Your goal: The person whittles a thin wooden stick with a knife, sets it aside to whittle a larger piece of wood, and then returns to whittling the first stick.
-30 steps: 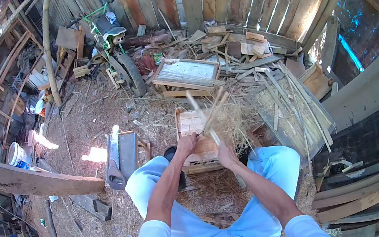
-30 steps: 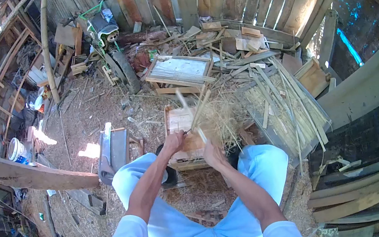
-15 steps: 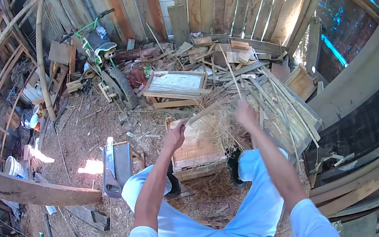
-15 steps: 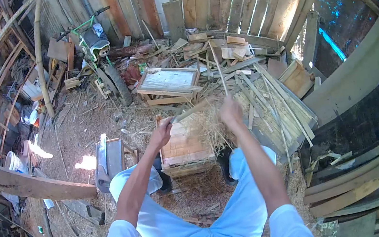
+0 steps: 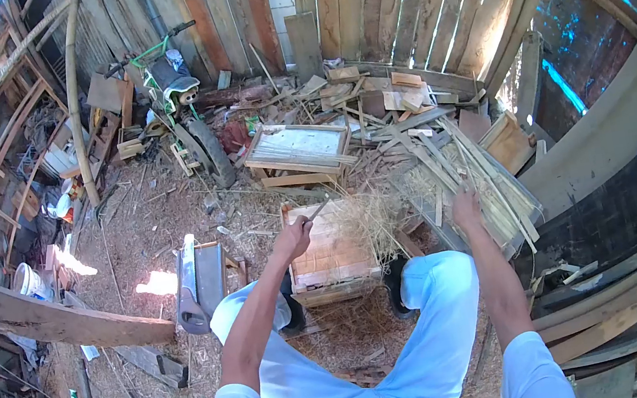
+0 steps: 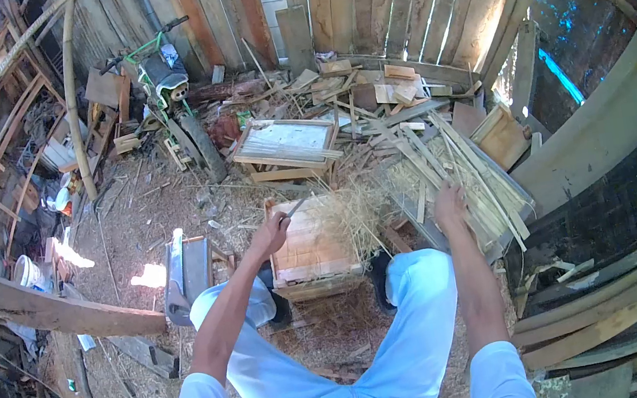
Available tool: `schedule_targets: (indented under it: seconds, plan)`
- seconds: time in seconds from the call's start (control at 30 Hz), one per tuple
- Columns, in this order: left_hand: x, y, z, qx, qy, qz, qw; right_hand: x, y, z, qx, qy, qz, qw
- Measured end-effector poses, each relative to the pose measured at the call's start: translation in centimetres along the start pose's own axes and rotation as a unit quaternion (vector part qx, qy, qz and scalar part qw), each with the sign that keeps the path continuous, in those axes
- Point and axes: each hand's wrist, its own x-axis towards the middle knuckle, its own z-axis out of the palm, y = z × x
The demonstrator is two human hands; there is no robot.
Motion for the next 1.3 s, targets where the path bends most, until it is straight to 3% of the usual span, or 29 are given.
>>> schedule_targets:
  seconds: [0.07,0.2,0.3,0.37,0.43,0.5,0.57,0.63,0.67,0.73,0.87,0.97,1.0,1.07,1.1,1.13,1.2,1.23,1.3]
  plan:
    - [0.1,-0.2,-0.5,-0.014,-0.004,-0.001,1.000,-0.8,-0.4,-0.9,0.028,0.026,0.061,0.997]
    - [0.3,-0.8,-0.2,-0.049,0.006,-0.045,0.998,-0.6,1.6,-0.2,0.061,0.042,0.074,0.994]
    - [0.6,-1.6,1.0,-0.062,0.002,-0.054,0.997,-0.1,1.7,-0.4,-0.029,-0.011,0.110,0.993]
    - [1.9,-1.8,2.0,-0.094,0.001,-0.047,0.994,-0.3,-1.2,-3.1,-0.134,0.081,0.010,0.988]
    - [3.9,-1.2,3.2,-0.213,0.041,-0.051,0.975,-0.2,-5.1,-5.4,0.004,0.158,-0.127,0.979]
    - [6.0,2.2,1.9,-0.254,0.029,-0.059,0.965,2.7,-8.7,-4.0,0.192,0.146,-0.228,0.943]
    - [9.4,4.9,1.2,-0.372,-0.010,-0.108,0.922,5.9,-13.5,-1.9,0.407,0.068,-0.175,0.894]
    - [14.9,5.1,2.9,-0.379,-0.019,-0.104,0.919,10.4,-17.3,1.1,0.517,-0.099,-0.089,0.845]
    - [18.0,5.0,3.9,-0.385,-0.025,-0.099,0.917,12.7,-18.9,2.7,0.515,-0.101,-0.082,0.847]
    - [24.2,5.4,5.6,-0.342,-0.028,-0.077,0.936,17.4,-20.9,6.6,0.627,-0.256,0.088,0.731]
    - [35.7,3.1,13.1,-0.291,-0.055,-0.025,0.955,24.7,-20.5,18.4,0.571,-0.175,0.239,0.766]
    - [39.4,2.9,17.3,-0.194,-0.084,-0.070,0.975,31.2,-15.4,40.7,0.450,-0.090,0.219,0.861]
    - [39.1,4.3,16.3,-0.106,-0.103,-0.046,0.988,26.0,-20.0,27.6,0.599,-0.119,0.430,0.665]
    - [40.3,3.2,19.8,-0.121,-0.112,-0.038,0.986,27.7,-16.9,39.1,0.475,-0.183,0.299,0.807]
    - [41.0,3.0,20.9,-0.138,-0.113,-0.027,0.984,27.8,-17.0,40.6,0.404,-0.194,0.231,0.864]
    - [41.5,2.8,22.0,-0.134,-0.125,-0.026,0.983,27.7,-16.5,42.0,0.406,-0.196,0.243,0.859]
    - [42.8,2.2,23.9,-0.074,-0.125,-0.081,0.986,27.9,-16.1,44.2,0.186,-0.252,0.091,0.946]
    - [43.2,1.4,24.6,-0.067,-0.132,-0.079,0.986,28.1,-16.5,45.3,0.191,-0.255,0.098,0.943]
    - [43.9,-0.5,26.2,0.053,-0.227,0.035,0.972,29.0,-17.4,47.0,0.337,-0.237,0.272,0.870]
